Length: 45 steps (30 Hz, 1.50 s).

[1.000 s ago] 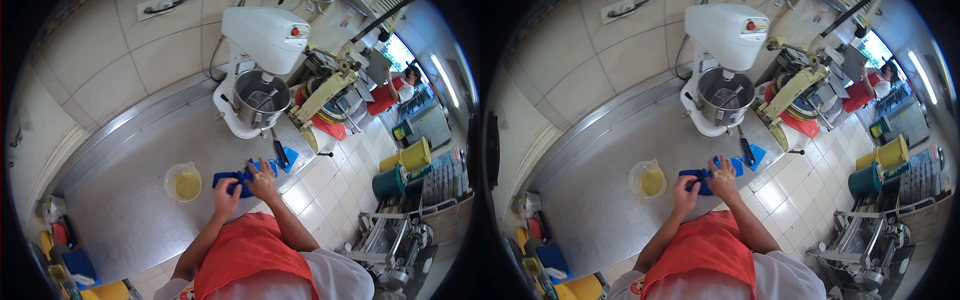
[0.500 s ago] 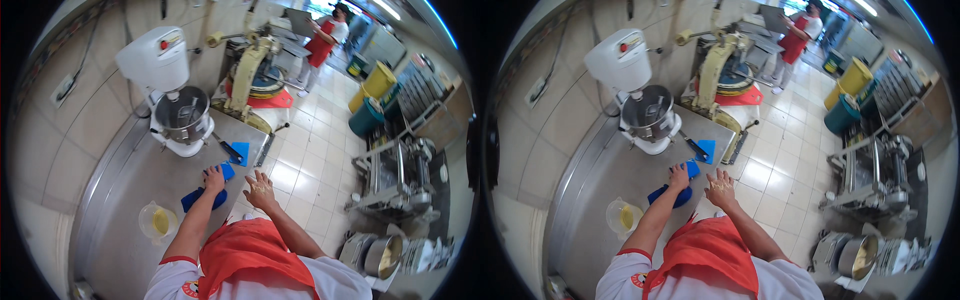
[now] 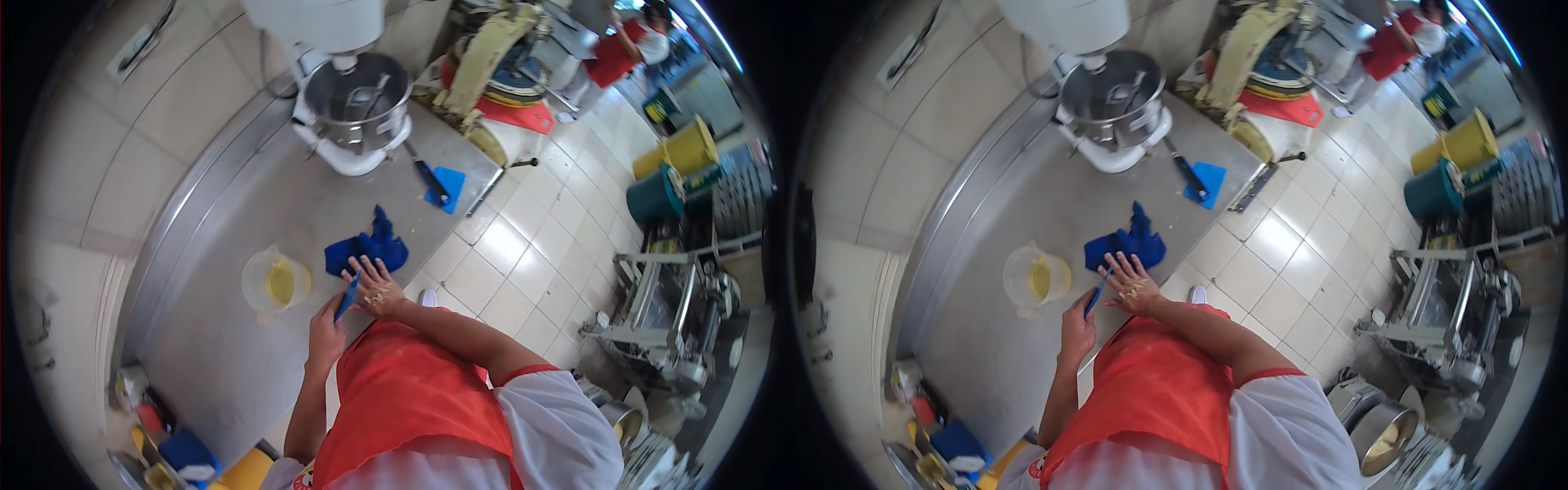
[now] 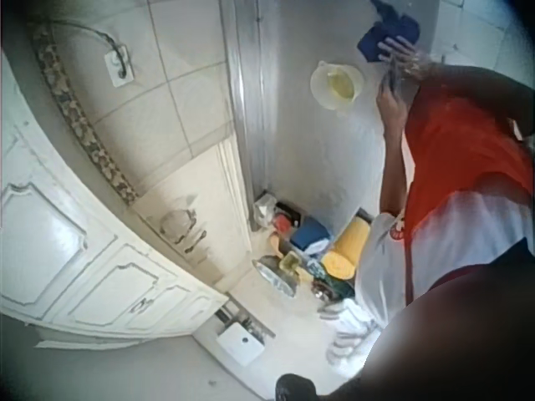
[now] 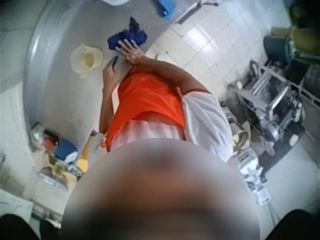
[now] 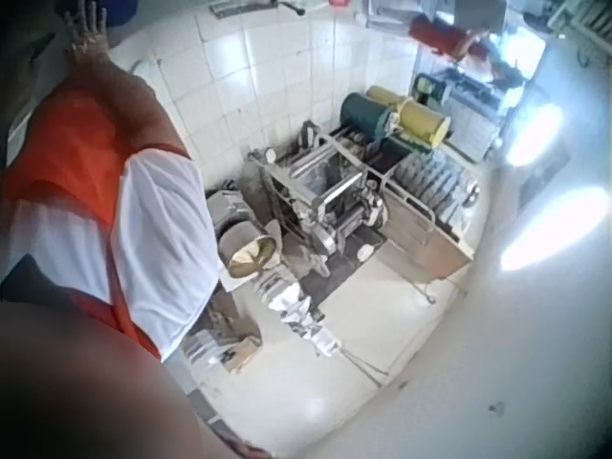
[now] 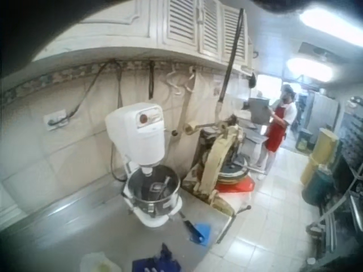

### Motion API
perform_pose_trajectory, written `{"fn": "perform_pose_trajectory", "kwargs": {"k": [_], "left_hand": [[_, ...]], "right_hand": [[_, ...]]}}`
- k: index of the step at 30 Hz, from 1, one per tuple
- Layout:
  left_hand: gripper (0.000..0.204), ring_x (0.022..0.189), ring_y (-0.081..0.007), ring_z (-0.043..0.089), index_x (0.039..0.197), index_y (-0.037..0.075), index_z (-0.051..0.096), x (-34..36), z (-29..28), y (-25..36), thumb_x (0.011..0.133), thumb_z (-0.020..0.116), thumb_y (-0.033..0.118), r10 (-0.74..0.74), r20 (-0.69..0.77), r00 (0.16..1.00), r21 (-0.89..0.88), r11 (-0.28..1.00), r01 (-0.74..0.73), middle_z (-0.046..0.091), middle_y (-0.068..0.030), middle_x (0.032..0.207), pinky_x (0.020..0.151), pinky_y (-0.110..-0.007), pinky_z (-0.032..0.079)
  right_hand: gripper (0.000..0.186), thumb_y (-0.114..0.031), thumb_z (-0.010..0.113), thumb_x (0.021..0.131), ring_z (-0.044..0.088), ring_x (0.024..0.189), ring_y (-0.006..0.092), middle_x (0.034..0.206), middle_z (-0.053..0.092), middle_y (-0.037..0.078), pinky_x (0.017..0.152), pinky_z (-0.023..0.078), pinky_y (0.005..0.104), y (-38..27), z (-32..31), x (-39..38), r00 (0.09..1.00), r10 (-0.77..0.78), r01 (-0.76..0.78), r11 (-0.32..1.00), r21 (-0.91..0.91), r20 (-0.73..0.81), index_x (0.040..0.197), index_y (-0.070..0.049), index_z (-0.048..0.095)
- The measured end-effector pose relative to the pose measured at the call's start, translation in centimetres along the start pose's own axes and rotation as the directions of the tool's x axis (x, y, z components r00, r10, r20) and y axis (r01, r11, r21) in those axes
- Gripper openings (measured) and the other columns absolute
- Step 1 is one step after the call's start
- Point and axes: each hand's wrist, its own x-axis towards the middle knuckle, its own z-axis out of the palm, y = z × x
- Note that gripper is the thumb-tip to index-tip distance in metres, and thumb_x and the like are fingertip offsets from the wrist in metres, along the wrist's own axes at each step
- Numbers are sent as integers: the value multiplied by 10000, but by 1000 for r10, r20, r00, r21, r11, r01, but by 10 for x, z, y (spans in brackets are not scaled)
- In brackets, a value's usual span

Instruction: The person uses a scraper to push dough down from the sides of a large stand mixer bowl, adds liquid from a container into the moving dough, and wipes the top of the mixer housing.

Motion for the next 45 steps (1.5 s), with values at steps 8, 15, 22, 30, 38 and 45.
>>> {"fn": "perform_pose_trajectory", "kwargs": {"k": [8, 15, 22, 30, 38, 45], "left_hand": [[243, 884, -410, 610, 1080, -13, 607, -68, 6, -16, 868, 536, 81, -334, -96, 938, 22, 941, 337, 629, -244, 974, 769, -461, 487], [173, 784, -421, 611, 925, -24, 613, -67, 58, -45, 841, 576, 121, -433, -1, 902, 60, 900, 432, 629, -251, 828, 713, -487, 477], [148, 784, -418, 616, 961, 1, 569, -52, 76, -43, 841, 539, 83, -420, -145, 896, 86, 897, 434, 623, -234, 856, 674, -497, 484], [176, 786, -403, 619, 995, 7, 572, -47, 92, -40, 829, 545, 60, -419, -293, 859, 129, 873, 470, 627, -207, 925, 674, -491, 493], [120, 765, -404, 620, 902, 12, 596, -43, 80, -50, 835, 568, 107, -495, -315, 810, 131, 822, 554, 639, -206, 819, 676, -500, 483], [112, 756, -408, 615, 901, 22, 607, -35, 58, -60, 837, 565, 104, -525, -264, 809, 202, 791, 578, 634, -212, 802, 683, -507, 474]], "right_hand": [[765, -583, 393, 890, 89, 1425, 311, 1550, 76, 117, 1150, 46, 493, -44, 82, 25, 913, -326, 339, 941, -12, 245, 1481, -158, 158], [733, -546, 443, 883, 138, 1416, 307, 1546, 89, 122, 1142, 77, 502, -44, 65, 31, 894, -351, 342, 936, 82, 276, 1474, -196, 188], [694, -531, 466, 876, 234, 1385, 319, 1524, 167, 139, 1120, 146, 533, -36, 67, 37, 906, -376, 363, 926, 101, 193, 1451, -202, 262], [702, -520, 438, 901, 123, 1419, 309, 1549, 70, 119, 1140, 59, 510, -35, 61, 38, 880, -374, 347, 927, 141, 291, 1474, -198, 190], [698, -507, 426, 902, 94, 1423, 325, 1551, 48, 130, 1135, 42, 514, -39, 67, 35, 892, -365, 345, 931, 121, 266, 1479, -207, 171], [653, -457, 384, 918, 76, 1430, 305, 1555, 40, 119, 1140, 20, 505, -36, 66, 33, 875, -312, 309, 949, 71, 371, 1482, -208, 167]]}}
